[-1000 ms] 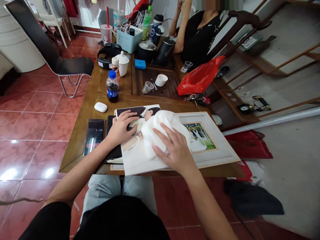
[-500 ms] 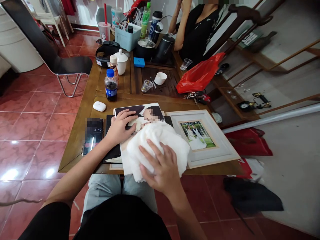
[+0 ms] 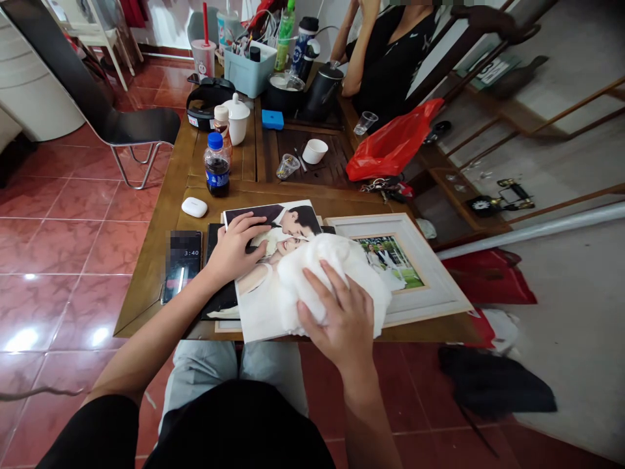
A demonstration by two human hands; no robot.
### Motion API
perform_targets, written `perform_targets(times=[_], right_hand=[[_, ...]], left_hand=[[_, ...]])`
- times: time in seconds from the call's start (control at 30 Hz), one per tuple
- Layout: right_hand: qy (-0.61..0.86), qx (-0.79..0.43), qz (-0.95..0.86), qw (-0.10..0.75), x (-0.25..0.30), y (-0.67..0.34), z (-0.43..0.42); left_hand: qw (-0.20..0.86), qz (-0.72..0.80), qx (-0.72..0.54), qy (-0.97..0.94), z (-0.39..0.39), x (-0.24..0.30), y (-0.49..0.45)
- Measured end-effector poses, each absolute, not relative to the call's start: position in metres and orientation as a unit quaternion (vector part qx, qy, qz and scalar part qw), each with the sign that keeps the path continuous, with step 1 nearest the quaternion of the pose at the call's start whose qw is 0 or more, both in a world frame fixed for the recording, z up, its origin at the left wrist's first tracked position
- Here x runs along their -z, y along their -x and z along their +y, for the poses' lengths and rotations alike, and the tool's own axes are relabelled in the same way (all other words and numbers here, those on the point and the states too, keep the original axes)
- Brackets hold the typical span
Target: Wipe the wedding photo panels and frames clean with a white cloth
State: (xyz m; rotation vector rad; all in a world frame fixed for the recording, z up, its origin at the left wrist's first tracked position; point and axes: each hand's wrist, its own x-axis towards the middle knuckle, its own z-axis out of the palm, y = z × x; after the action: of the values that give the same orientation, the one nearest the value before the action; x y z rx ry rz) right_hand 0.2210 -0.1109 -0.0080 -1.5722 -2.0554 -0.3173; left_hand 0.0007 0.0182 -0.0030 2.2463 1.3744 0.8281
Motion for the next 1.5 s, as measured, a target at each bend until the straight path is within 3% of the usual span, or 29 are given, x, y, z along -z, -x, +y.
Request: perform_targets(times=[0.53, 0.87, 1.23, 1.5], right_hand=[[0.533, 0.078, -0.794, 0.284, 0.004, -0.179, -0.115], [0.615, 0.128, -0.732, 0.264, 0.011, -0.219, -0.099], [0.521, 0.082, -0.804, 0.273, 0.005, -0.186, -0.112], [0.541, 0.077, -0.795, 0.264, 0.003, -0.195, -0.109]], left_hand=[[0.185, 0.485, -0.305, -0.799, 0.020, 0.006, 0.000], [0.191, 0.493, -0.286, -0.799, 0.017, 0.000, -0.001], [0.183, 0.491, -0.295, -0.799, 0.017, 0.003, -0.001], [0.160, 0.518, -0.318, -0.778, 0.019, 0.010, 0.001]])
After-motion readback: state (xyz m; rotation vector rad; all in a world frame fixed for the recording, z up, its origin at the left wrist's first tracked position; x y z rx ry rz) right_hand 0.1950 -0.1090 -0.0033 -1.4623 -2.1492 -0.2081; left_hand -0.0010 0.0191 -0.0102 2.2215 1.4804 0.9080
